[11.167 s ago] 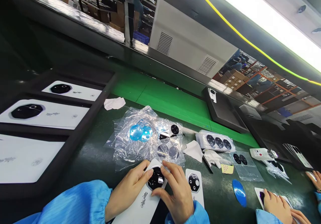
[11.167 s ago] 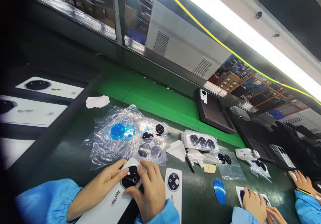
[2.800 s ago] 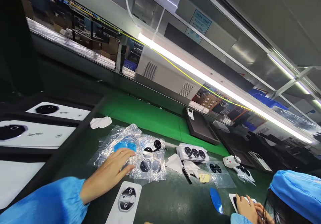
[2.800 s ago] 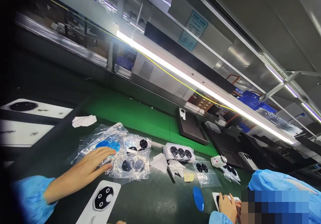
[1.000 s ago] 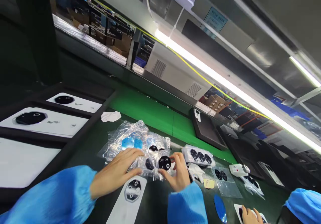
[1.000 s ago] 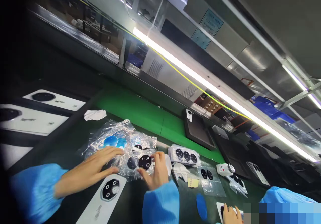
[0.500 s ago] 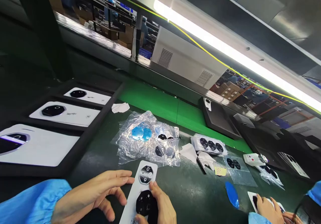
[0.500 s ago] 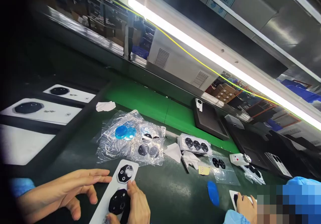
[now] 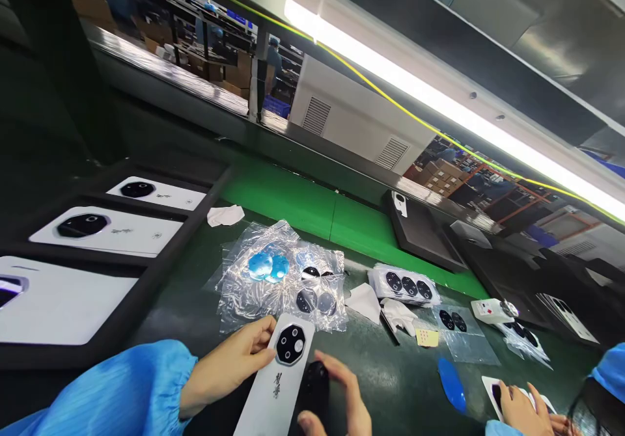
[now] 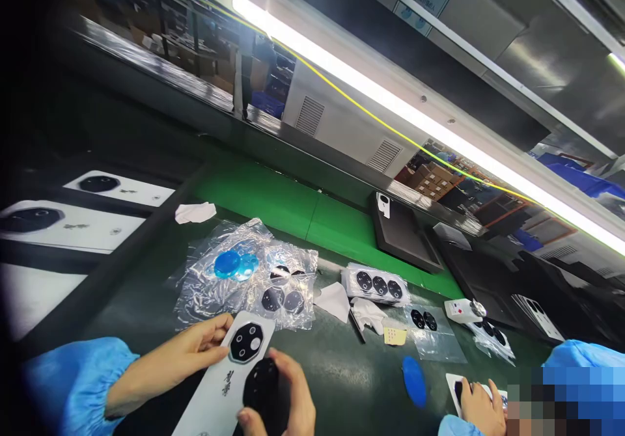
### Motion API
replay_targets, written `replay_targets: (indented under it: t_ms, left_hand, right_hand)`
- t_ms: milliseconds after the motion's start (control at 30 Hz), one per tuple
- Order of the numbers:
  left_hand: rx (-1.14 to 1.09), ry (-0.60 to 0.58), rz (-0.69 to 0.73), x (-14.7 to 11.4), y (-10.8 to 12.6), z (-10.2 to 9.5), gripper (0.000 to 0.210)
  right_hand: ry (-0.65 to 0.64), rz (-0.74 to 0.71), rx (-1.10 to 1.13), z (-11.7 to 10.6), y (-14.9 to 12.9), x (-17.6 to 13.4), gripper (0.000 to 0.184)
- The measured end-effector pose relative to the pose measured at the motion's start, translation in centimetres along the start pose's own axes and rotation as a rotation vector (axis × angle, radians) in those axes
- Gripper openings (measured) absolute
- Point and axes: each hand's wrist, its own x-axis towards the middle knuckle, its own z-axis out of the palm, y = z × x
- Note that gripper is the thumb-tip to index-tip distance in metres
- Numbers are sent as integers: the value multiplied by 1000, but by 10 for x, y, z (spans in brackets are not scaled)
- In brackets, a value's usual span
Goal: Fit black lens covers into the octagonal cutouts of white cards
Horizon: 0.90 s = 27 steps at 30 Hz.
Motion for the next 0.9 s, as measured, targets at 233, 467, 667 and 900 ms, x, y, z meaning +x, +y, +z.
replay_targets:
  t_ms: [233,467,667,900]
  left_hand:
    - [-183,-41,40,24,20,-4,40]
    - [-171,-6,6,41,27,-9,42]
    - [-200,31,-22,51,25,-13,39]
    - [-260,58,-7,59,15,-17,38]
  right_hand:
    - [136,-80,-167,-19,12,71,34]
    - [102,-121,-230,-6,29,89,33]
    - [83,-74,-252,-1,37,89,35]
    - [66,-67,-277,0,43,90,36]
